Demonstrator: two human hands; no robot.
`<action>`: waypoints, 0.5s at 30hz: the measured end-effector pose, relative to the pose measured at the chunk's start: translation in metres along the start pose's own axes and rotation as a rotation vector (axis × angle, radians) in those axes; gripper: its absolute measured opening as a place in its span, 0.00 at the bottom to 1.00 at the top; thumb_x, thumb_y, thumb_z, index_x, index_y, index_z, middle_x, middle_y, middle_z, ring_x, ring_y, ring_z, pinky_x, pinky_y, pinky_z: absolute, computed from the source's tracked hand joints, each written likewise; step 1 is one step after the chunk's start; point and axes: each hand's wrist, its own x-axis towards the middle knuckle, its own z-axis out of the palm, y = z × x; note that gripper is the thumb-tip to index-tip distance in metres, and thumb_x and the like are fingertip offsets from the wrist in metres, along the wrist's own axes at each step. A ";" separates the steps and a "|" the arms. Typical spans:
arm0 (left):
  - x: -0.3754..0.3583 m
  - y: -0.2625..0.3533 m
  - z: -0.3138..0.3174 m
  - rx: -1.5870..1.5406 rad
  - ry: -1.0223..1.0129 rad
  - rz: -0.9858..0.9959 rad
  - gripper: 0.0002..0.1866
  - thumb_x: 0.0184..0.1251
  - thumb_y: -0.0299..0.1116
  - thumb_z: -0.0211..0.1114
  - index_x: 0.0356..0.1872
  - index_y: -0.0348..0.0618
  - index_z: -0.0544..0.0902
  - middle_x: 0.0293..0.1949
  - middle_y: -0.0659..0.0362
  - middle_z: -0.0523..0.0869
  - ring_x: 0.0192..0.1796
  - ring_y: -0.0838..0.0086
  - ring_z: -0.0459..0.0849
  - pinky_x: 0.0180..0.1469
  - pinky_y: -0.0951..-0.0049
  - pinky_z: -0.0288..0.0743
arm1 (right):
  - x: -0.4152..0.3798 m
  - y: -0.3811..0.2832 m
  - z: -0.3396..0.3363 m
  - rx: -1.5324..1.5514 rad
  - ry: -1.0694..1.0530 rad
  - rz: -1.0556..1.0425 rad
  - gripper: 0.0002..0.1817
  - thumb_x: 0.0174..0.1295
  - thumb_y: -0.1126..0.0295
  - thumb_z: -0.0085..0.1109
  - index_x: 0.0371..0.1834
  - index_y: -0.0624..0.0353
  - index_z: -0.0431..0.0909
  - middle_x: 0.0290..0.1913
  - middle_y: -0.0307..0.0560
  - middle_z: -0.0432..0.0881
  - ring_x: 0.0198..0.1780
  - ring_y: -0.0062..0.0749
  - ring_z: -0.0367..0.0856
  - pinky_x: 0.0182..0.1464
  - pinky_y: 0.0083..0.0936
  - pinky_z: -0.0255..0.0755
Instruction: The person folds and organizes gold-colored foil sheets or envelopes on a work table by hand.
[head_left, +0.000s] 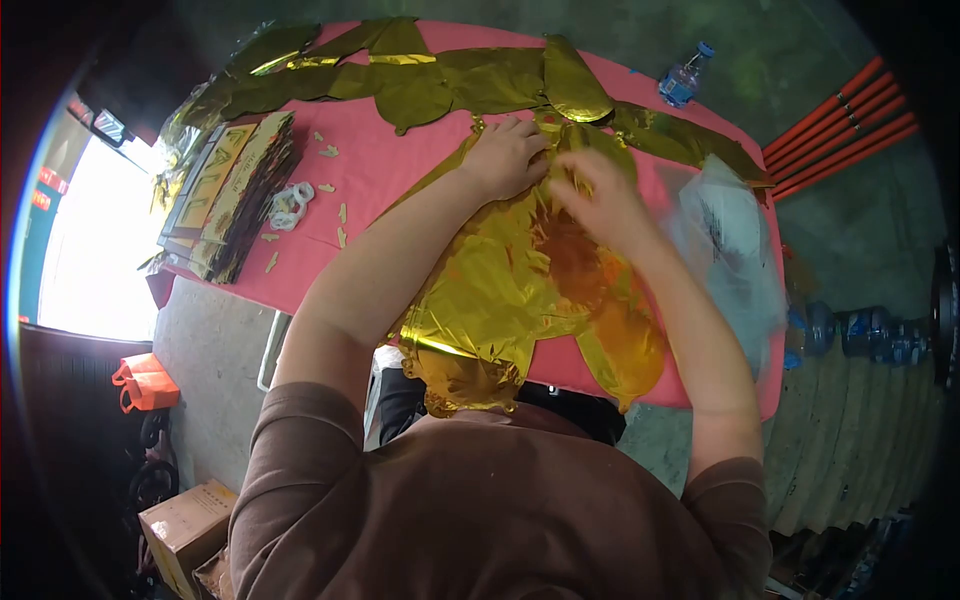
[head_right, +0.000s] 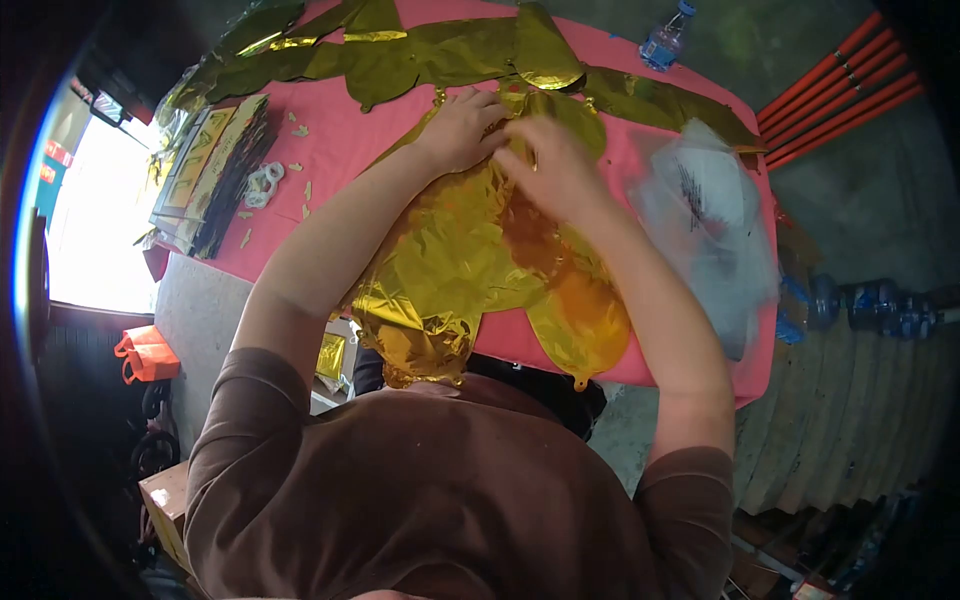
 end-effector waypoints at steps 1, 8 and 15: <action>0.001 0.000 -0.001 -0.002 -0.009 0.009 0.17 0.58 0.39 0.61 0.47 0.44 0.78 0.47 0.56 0.77 0.52 0.59 0.72 0.54 0.59 0.67 | 0.019 0.024 -0.001 -0.082 0.096 -0.024 0.21 0.57 0.60 0.58 0.49 0.62 0.74 0.50 0.53 0.76 0.52 0.45 0.75 0.54 0.32 0.68; -0.003 0.002 -0.006 -0.024 -0.002 -0.015 0.16 0.58 0.38 0.61 0.46 0.44 0.79 0.47 0.56 0.77 0.53 0.61 0.72 0.54 0.61 0.67 | 0.095 0.120 0.011 -0.115 -0.090 0.115 0.22 0.50 0.53 0.62 0.39 0.61 0.77 0.44 0.51 0.78 0.44 0.42 0.77 0.46 0.33 0.70; -0.003 0.002 -0.005 -0.027 -0.013 -0.039 0.16 0.59 0.40 0.60 0.45 0.45 0.80 0.47 0.57 0.77 0.53 0.61 0.72 0.54 0.60 0.66 | 0.102 0.097 -0.014 -0.147 -0.265 0.211 0.20 0.46 0.54 0.67 0.23 0.60 0.72 0.27 0.46 0.77 0.30 0.36 0.74 0.36 0.28 0.70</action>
